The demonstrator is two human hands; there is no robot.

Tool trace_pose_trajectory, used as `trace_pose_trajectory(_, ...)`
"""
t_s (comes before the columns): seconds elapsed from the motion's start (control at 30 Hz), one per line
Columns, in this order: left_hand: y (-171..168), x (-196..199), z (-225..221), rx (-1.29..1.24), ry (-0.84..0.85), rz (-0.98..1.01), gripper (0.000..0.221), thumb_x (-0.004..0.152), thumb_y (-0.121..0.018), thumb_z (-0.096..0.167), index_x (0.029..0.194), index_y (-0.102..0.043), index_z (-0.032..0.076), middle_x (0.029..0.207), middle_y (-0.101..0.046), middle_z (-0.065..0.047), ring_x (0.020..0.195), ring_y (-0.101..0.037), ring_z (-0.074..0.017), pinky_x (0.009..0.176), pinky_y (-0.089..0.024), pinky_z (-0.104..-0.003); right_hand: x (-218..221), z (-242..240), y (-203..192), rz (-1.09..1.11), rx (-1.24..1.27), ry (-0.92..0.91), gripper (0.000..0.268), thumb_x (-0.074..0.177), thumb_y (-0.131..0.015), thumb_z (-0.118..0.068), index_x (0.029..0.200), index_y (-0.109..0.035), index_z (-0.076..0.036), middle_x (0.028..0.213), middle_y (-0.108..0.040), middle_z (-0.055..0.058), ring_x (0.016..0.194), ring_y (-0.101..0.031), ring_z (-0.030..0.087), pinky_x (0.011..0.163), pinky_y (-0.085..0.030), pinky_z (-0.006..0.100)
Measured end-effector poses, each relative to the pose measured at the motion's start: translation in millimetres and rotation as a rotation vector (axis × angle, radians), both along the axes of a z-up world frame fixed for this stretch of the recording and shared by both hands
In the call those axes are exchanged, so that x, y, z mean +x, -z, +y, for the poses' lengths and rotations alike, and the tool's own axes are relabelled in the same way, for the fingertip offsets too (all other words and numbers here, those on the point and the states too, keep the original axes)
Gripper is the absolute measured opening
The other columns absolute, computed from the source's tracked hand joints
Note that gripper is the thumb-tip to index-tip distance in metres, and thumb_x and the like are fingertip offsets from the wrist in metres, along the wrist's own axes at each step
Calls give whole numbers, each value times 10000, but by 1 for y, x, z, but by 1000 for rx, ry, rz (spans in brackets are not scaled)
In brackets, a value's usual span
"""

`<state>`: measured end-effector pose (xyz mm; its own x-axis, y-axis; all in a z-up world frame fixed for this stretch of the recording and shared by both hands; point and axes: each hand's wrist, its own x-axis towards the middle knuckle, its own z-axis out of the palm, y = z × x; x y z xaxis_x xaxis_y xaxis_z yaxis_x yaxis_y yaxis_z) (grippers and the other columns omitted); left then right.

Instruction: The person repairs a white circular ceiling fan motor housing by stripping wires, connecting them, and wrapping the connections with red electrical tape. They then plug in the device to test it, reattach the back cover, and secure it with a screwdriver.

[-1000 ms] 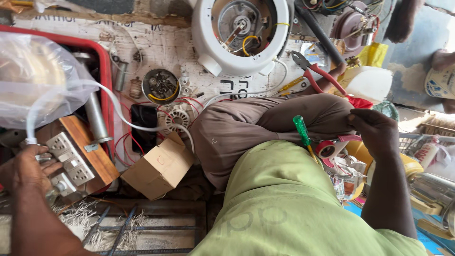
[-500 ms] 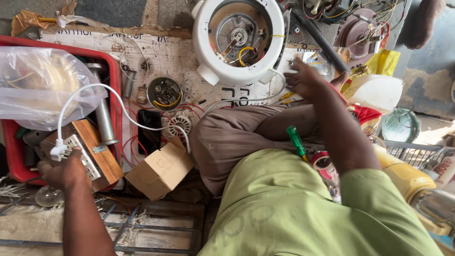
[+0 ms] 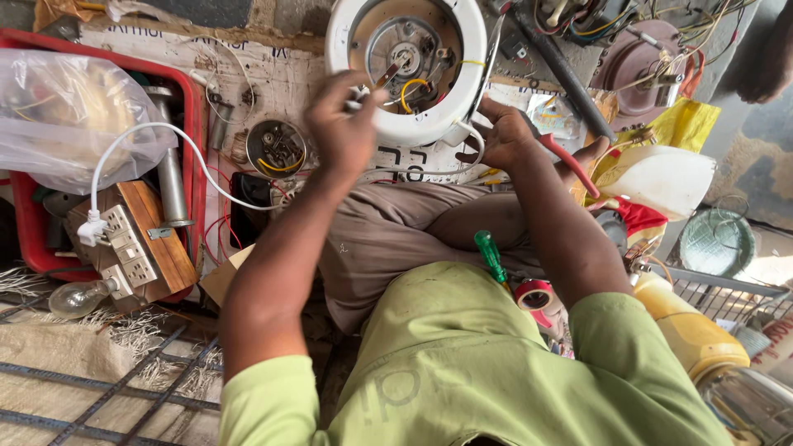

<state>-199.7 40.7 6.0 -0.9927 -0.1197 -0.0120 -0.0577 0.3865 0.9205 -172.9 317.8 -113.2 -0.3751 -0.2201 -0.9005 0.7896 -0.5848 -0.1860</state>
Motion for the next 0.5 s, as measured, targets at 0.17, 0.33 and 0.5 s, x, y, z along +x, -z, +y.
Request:
trace_pose_trajectory(0.17,4,-8,60,-385,247,155,201,855,-786,76,1049,-785,22,1014,-767,-118,948,-732,-297,874,-572,-386,-7,6,0,34,-65,90,500,900,-652,-462,1294,-586,-161,1367,-585,125,1297,-538,348,1042,-354,720)
trace_pose_trajectory(0.33,17,-19,73,-541,186,39,181,830,-772,88,1007,-812,83,1051,-774,-117,971,-736,-297,883,-565,-376,-6,1,16,-24,-31,123,499,900,-676,-497,1221,-581,-127,1296,-585,129,1228,-547,341,1008,-402,719)
trace_pose_trajectory(0.5,18,-37,66,-445,199,-236,147,820,-811,132,964,-834,139,986,-784,-102,870,-764,-241,825,-590,-344,-5,-3,24,-62,0,77,592,914,-641,-554,1277,-563,-93,1276,-591,160,1218,-547,345,1043,-412,670)
